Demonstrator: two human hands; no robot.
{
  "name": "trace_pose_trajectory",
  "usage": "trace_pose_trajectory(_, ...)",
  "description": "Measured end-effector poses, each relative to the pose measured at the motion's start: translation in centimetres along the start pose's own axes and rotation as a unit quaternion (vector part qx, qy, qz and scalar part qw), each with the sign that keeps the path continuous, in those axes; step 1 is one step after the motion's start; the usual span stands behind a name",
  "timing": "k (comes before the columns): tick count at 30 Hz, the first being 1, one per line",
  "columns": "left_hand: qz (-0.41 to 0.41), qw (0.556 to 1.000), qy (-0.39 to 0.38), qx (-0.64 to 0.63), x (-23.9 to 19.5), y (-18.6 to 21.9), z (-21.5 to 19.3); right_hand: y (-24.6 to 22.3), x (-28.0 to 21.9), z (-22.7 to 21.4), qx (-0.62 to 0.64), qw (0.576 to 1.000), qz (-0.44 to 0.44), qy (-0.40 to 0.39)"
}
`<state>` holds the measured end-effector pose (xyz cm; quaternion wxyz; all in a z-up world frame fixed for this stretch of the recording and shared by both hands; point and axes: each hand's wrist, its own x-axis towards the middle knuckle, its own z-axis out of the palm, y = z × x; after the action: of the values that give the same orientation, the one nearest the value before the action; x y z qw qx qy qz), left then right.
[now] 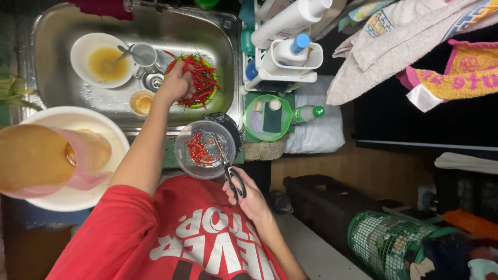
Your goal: Cutting red chilies into a small bowl using scissors over a kitchen sink
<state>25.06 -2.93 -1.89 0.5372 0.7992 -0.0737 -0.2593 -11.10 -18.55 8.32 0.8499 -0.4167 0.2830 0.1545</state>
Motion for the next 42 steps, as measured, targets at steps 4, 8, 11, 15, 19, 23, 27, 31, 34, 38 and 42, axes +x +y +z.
trace_pose_trajectory(4,-0.033,0.998,0.007,0.043,-2.1,-3.4,-1.6,0.6,0.8,-1.4,0.002,1.0,0.01,-0.027)
trace_pose_trajectory(8,-0.07,0.996,-0.013,0.053,-8.6,-0.1,-2.4,1.2,1.5,-2.8,0.0,0.999,0.023,-0.045)
trace_pose_trajectory(11,-0.061,0.997,-0.036,-0.001,-13.2,1.7,-1.7,1.4,1.9,-3.2,0.003,0.998,0.027,-0.062)
trace_pose_trajectory(15,-0.046,0.996,-0.051,-0.063,-18.6,2.8,0.5,1.3,1.8,-3.3,0.01,0.996,0.03,-0.087)
trace_pose_trajectory(19,-0.064,0.996,-0.046,-0.042,-20.7,-0.6,3.0,1.1,1.3,-3.0,-0.005,0.992,0.024,-0.123)
trace_pose_trajectory(23,-0.099,0.991,-0.032,-0.079,-22.4,-1.8,4.4,1.4,1.3,-3.0,-0.029,0.988,0.019,-0.149)
trace_pose_trajectory(27,-0.112,0.988,0.003,-0.108,-22.2,-3.3,5.3,1.6,1.5,-3.3,-0.07,0.985,0.008,-0.157)
trace_pose_trajectory(31,-0.11,0.982,0.018,-0.151,-22.9,-2.5,5.9,1.2,1.4,-2.7,-0.095,0.983,0.005,-0.154)
trace_pose_trajectory(34,-0.098,0.976,0.027,-0.194,-23.1,-2.8,6.3,1.4,1.7,-2.6,-0.096,0.984,0.007,-0.147)
trace_pose_trajectory(38,-0.101,0.977,0.012,-0.19,-23.4,-2.2,6.3,1.5,2.1,-2.5,-0.081,0.987,0.007,-0.137)
trace_pose_trajectory(42,-0.112,0.976,0.019,-0.188,-23.8,-0.9,6.2,1.5,2.2,-2.2,-0.068,0.991,0.018,-0.118)
